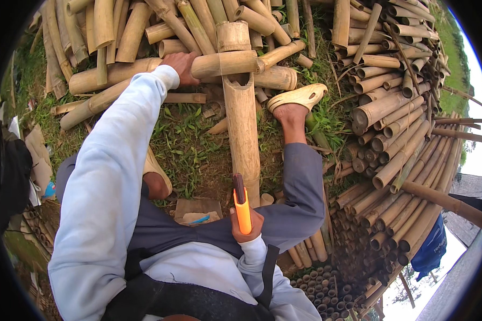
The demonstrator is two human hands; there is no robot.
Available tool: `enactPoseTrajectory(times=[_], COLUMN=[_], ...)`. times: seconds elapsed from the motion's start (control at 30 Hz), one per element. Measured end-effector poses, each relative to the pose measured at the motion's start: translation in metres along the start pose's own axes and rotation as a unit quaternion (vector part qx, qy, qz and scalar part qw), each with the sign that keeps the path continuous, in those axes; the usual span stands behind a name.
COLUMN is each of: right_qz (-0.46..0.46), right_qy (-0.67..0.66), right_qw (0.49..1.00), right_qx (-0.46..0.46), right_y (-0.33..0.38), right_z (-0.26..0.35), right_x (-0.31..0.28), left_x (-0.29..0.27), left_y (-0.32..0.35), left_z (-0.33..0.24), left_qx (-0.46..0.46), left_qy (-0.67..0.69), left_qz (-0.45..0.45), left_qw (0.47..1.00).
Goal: The person sits on the ground and uses a hand saw to cut bamboo poles into shorter sections. They hold the bamboo with one hand and saw with the other, then place the cut pieces aside.
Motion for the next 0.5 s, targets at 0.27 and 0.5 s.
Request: enactPoseTrajectory(times=[0.27,0.5], right_qz=[0.025,-0.009], right_qy=[-0.117,-0.044], right_qw=[0.993,0.999], right_qx=[0.017,0.028], right_y=[-0.140,-0.025], right_z=[0.005,-0.003], right_x=[0.068,0.016], left_x=[-0.005,-0.003], left_y=[0.009,0.002], left_z=[0.022,0.001], left_qx=[-0.032,0.001], left_qy=[0.002,0.018], left_qz=[0.003,-0.002], left_qw=[0.999,1.000])
Point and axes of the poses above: each hand's wrist, its own y-axis away from the middle knuckle, its own x-axis out of the palm, z = x × y, the point moved 10 cm from there along -y, towards the middle knuckle, and after that the axes turned 4 degrees about -z, right-handed, at the moved point
